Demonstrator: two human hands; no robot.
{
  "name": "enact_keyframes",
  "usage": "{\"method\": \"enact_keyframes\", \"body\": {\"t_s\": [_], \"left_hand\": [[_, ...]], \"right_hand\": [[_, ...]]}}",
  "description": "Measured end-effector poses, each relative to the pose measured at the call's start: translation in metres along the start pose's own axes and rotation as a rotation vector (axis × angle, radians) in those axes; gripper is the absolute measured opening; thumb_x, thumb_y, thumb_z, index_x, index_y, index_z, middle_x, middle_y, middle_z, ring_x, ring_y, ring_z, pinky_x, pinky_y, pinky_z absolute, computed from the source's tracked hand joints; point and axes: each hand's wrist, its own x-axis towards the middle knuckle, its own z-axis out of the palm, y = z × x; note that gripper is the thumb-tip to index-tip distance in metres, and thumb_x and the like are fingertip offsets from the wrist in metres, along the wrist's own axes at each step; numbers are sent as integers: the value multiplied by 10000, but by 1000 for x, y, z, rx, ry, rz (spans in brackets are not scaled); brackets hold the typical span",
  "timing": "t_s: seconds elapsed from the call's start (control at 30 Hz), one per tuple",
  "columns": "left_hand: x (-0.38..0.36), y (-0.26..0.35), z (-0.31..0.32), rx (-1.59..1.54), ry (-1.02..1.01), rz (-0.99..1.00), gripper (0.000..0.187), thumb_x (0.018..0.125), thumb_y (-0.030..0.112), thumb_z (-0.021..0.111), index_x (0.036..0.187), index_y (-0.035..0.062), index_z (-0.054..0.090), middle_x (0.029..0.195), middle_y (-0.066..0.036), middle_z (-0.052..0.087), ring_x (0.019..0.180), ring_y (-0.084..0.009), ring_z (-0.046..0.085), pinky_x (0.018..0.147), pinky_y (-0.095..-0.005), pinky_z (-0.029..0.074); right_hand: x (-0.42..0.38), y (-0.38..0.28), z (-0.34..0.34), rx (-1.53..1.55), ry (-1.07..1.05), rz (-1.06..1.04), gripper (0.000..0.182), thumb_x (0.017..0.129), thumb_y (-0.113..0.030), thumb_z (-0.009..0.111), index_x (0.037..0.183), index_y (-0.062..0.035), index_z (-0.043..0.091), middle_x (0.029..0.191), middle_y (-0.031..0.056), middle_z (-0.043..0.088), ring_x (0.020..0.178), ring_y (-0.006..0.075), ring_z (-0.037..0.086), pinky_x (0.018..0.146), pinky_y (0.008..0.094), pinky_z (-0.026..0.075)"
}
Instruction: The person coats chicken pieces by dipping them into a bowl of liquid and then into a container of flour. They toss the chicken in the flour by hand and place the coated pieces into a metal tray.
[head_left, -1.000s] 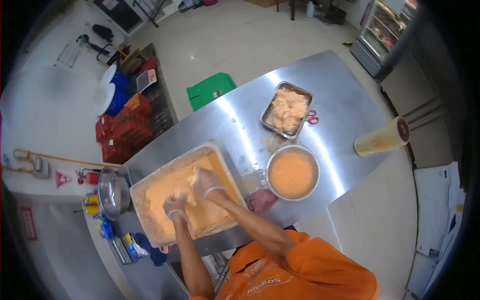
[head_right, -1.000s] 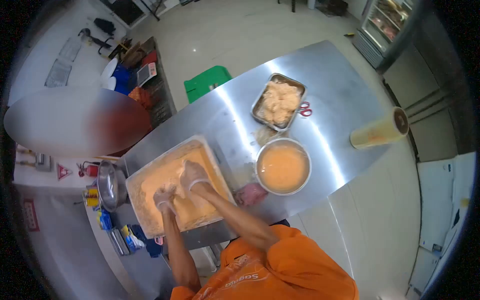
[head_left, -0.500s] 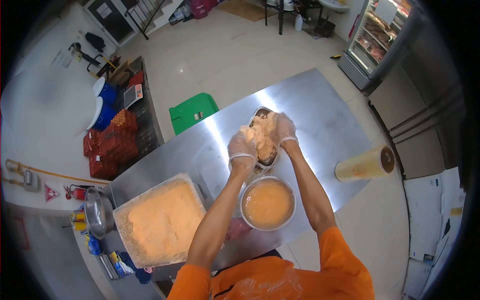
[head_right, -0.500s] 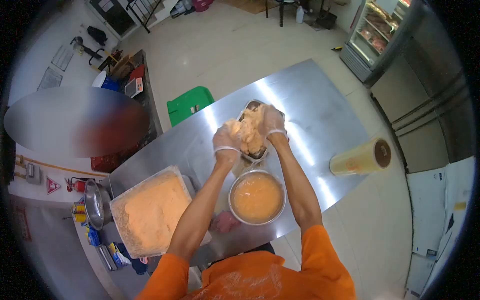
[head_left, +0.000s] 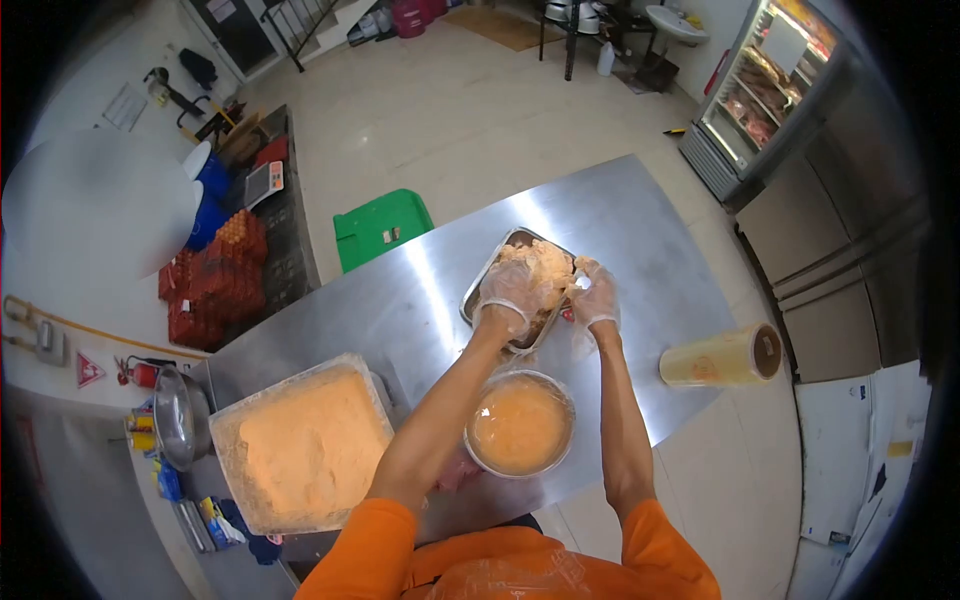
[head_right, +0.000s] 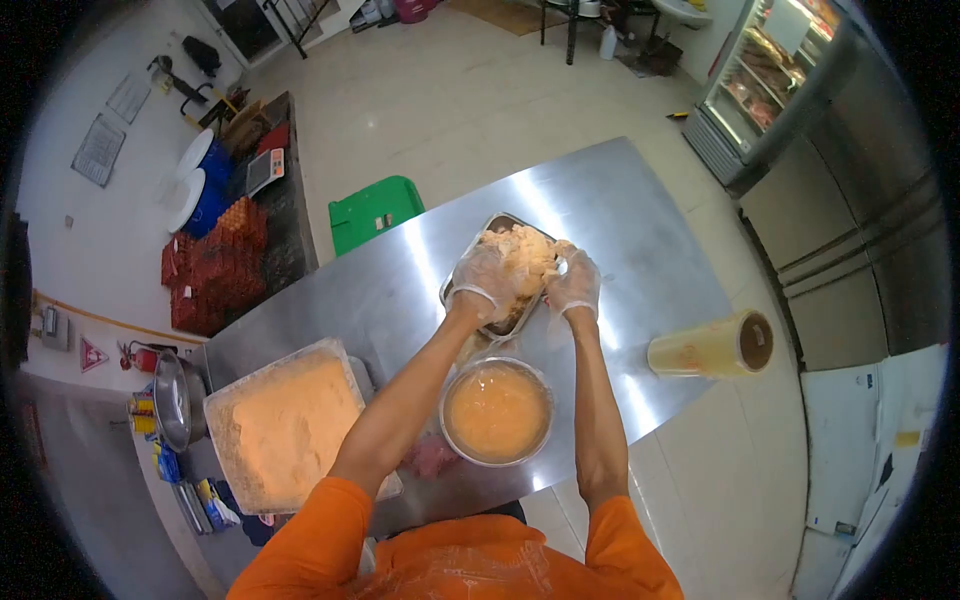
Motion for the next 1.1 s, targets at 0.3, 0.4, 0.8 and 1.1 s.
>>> {"method": "enact_keyframes", "body": {"t_s": [0.3,0.4,0.8,1.1], "left_hand": [[-219,-81,-121,-367,694,-324,213,895,94,729,1101,43,711,987,-164,750,878,-300,723,797,-378,572],[-345,-184,-108,2,654,-671,337,895,216,737,1169,27,685,1122,-197,724,1071,-322,689,907,-426,548],[-488,-279,-165,-16,-442,-774,682,826,514,741,1238,-23,660,1221,-211,694,1185,-366,636,1014,-427,507],[-529,-345,-173,42,-186,-847,772,838,465,740,1379,-52,552,1471,-254,518,1375,-367,486,1144,-409,403]], "right_hand": [[-83,-170,37,211,-164,-432,238,839,-144,681,1062,-81,737,1085,180,714,1044,358,664,958,479,515],[-150,-247,89,365,-341,-563,245,798,-41,648,1019,-100,735,1072,144,720,1016,329,672,931,454,529],[-330,-358,285,-581,-1124,-1385,412,823,-134,636,1225,-51,671,1307,178,627,1246,336,567,1050,459,458],[-327,-345,264,-461,-982,-897,365,893,-312,650,1173,-77,648,1164,157,644,1103,378,627,998,447,495]]}}
